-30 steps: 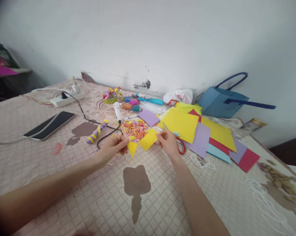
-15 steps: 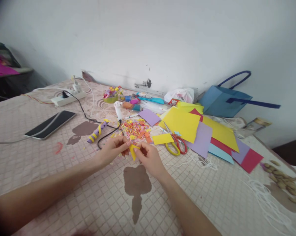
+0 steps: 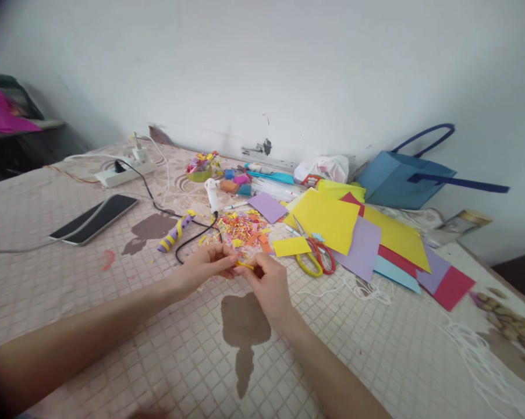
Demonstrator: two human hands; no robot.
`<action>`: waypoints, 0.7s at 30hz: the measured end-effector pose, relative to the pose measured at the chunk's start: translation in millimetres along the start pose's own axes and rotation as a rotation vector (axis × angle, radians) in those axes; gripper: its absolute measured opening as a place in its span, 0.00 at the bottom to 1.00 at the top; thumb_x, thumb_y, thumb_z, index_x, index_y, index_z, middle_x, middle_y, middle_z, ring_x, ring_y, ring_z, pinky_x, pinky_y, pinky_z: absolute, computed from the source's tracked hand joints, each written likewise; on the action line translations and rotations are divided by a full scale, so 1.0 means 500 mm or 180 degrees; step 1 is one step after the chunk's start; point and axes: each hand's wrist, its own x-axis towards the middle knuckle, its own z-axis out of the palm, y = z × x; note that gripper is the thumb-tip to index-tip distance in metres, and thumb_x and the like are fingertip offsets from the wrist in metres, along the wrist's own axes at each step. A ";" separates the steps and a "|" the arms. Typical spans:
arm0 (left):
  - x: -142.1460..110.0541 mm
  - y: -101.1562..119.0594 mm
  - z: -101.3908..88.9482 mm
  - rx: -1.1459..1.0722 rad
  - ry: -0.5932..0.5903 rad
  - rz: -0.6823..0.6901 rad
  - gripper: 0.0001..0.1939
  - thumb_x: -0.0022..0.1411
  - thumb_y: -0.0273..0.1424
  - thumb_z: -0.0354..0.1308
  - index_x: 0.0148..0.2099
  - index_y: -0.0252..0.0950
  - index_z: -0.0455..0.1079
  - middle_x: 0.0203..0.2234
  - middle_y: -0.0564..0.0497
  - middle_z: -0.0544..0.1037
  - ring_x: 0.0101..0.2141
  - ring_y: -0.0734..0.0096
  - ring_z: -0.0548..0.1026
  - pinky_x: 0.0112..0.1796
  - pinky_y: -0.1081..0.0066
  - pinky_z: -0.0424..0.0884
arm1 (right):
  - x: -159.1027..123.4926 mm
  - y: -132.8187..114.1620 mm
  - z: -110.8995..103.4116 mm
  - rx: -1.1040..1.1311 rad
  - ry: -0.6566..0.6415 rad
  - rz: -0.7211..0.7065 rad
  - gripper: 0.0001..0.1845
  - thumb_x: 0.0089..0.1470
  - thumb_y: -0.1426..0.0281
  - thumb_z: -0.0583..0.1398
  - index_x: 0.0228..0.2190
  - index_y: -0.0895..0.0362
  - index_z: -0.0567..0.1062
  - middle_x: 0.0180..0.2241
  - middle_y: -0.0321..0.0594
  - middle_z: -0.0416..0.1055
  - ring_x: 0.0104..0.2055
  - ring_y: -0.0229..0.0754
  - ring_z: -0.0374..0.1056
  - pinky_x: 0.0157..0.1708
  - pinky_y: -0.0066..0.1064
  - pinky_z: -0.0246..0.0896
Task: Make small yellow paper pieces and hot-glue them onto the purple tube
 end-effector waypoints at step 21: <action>0.018 0.000 -0.032 0.0311 -0.0457 0.0294 0.12 0.48 0.27 0.62 0.34 0.33 0.64 0.25 0.53 0.74 0.27 0.76 0.74 0.31 0.73 0.71 | 0.002 0.022 -0.003 0.1334 -0.0556 0.0669 0.04 0.51 0.68 0.55 0.28 0.54 0.68 0.23 0.32 0.63 0.20 0.34 0.59 0.18 0.25 0.56</action>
